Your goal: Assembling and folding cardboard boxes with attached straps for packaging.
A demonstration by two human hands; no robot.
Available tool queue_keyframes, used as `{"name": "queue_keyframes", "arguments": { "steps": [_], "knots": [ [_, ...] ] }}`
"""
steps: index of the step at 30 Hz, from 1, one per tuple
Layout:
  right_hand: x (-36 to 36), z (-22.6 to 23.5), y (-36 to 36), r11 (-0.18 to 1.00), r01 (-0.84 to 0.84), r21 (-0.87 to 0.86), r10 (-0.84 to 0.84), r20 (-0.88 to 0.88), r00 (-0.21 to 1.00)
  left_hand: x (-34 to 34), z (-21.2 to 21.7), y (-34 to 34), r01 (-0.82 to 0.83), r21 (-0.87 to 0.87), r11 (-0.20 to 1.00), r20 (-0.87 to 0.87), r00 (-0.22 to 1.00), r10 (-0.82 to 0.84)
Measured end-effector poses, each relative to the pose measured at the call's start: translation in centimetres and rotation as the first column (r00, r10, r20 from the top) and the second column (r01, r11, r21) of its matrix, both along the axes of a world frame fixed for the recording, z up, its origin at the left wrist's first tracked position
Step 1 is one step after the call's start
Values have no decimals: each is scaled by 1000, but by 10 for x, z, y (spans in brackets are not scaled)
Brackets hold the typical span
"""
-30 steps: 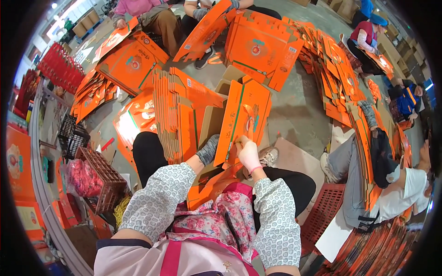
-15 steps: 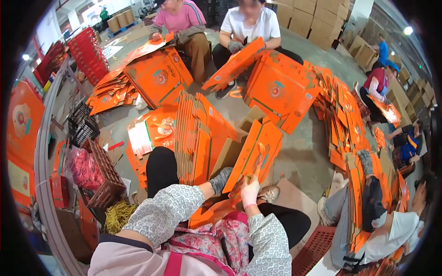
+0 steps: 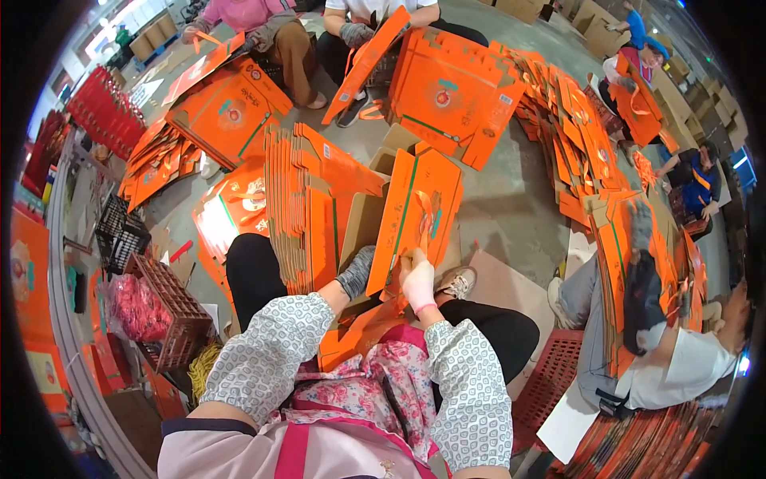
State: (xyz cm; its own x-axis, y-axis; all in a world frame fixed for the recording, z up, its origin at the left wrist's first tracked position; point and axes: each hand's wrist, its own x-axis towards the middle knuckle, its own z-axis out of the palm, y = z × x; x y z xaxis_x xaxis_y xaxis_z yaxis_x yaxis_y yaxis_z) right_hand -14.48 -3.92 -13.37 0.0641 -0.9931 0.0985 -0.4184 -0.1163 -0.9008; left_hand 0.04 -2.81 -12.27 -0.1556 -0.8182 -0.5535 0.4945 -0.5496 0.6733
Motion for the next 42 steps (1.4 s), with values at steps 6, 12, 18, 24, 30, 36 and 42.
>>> {"name": "queue_keyframes", "arguments": {
  "steps": [6, 12, 18, 24, 30, 36, 42],
  "knots": [
    [10, 20, 3, 985, -65, 157, 127, -428, 895, -6, 4, 4, 318, -509, 799, 572, 819, 38],
    [-13, 5, -5, 997, -7, 76, 35, -362, 931, -16, 17, 0, 213, -261, 942, 307, 943, -128],
    [-9, 13, -11, 994, -101, 39, 108, -352, 930, -19, 8, -13, 565, -359, 743, 828, 560, -26],
    [-18, 6, -13, 986, -152, 65, 158, -89, 983, -16, -1, -9, 504, -481, 717, 752, 657, 42],
    [-17, 7, -4, 978, -111, 179, 165, -321, 933, -2, -2, -9, 769, -322, 553, 945, 296, 138],
    [-22, 16, 2, 973, -186, 134, 224, -393, 892, 2, -20, -15, 756, -413, 508, 898, 429, 92],
    [-22, 20, 5, 965, -190, 180, 252, -444, 860, -4, -3, -13, 798, -389, 460, 917, 383, 112]
  ]
}}
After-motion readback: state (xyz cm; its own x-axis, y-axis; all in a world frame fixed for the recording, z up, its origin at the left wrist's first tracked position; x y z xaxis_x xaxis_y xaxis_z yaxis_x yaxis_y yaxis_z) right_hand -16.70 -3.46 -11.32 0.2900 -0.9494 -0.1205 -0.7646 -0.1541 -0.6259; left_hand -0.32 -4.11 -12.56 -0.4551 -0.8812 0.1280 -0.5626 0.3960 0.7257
